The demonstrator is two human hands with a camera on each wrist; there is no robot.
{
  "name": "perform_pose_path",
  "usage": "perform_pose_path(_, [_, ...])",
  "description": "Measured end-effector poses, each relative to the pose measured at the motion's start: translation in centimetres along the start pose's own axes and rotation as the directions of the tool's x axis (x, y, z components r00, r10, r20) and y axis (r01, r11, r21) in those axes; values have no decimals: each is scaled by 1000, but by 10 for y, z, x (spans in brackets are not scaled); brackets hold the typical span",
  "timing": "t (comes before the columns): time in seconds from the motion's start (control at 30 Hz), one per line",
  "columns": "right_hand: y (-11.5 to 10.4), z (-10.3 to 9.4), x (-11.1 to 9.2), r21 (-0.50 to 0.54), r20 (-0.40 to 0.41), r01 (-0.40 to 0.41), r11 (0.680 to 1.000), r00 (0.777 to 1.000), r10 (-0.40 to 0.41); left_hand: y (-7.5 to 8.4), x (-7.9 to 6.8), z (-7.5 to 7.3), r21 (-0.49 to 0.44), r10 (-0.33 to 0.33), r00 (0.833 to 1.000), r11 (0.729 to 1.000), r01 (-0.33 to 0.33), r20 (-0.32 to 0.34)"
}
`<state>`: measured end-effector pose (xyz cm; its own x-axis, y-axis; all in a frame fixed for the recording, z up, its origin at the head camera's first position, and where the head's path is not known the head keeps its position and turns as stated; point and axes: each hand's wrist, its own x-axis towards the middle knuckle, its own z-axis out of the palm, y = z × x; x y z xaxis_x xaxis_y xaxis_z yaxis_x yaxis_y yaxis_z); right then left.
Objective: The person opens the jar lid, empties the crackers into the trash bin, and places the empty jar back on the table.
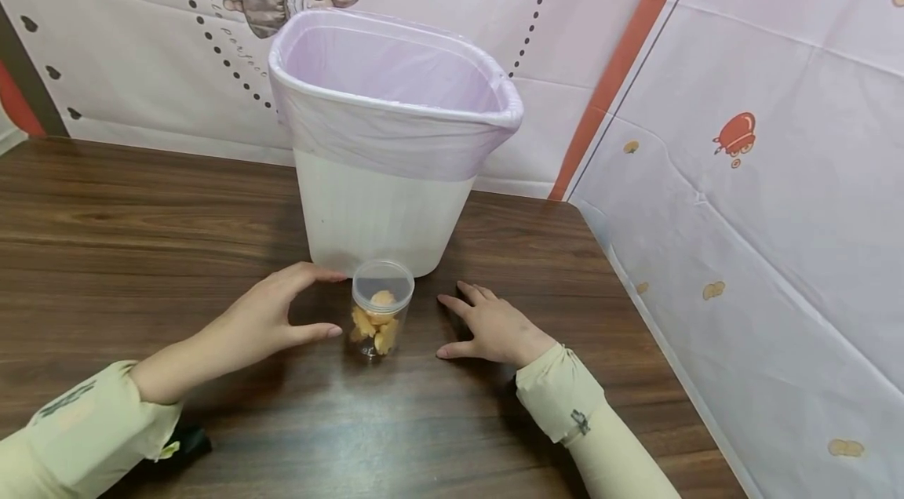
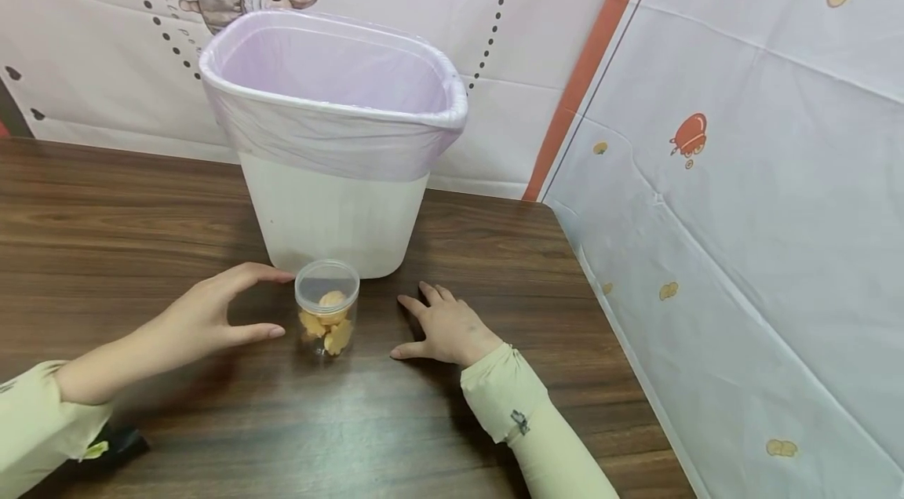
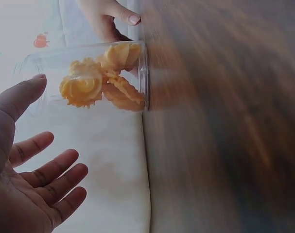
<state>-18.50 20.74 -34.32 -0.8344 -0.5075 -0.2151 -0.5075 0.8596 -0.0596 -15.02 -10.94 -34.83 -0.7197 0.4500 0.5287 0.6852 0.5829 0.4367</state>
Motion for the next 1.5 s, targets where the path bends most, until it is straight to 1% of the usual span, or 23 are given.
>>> perform_pose_path(0.17, [1, 1, 0, -3, 3, -4, 1000, 1000, 4, 2, 3, 3, -10, -7, 1000, 1000, 7, 18])
perform_pose_path(0.4, [1, 2, 1, -1, 1, -6, 1000, 1000, 6, 5, 6, 6, -40, -56, 997, 998, 58, 61])
perform_pose_path(0.67, [1, 1, 1, -5, 6, -5, 1000, 1000, 5, 5, 8, 11, -70, -71, 995, 995, 76, 63])
perform_pose_path(0.97, [-2, 0, 0, -27, -6, -6, 1000, 1000, 6, 7, 10, 15, -106, -103, 990, 988, 113, 102])
perform_pose_path(1.17, [-1, 0, 0, -28, -4, -5, 1000, 1000, 5, 6, 9, 20, -109, -104, 991, 988, 113, 90])
perform_pose_path(1.27, [0, 0, 0, -24, -5, -3, 1000, 1000, 3, 6, 9, 22, -126, -99, 990, 986, 111, 100])
perform_pose_path(1.4, [0, 0, 0, -25, -6, -2, 1000, 1000, 2, 5, 9, 23, -142, -113, 985, 981, 132, 131])
perform_pose_path(1.5, [-1, 1, 0, -30, -1, 1, 1000, 1000, -1, 4, 7, 23, -145, -139, 978, 976, 162, 155])
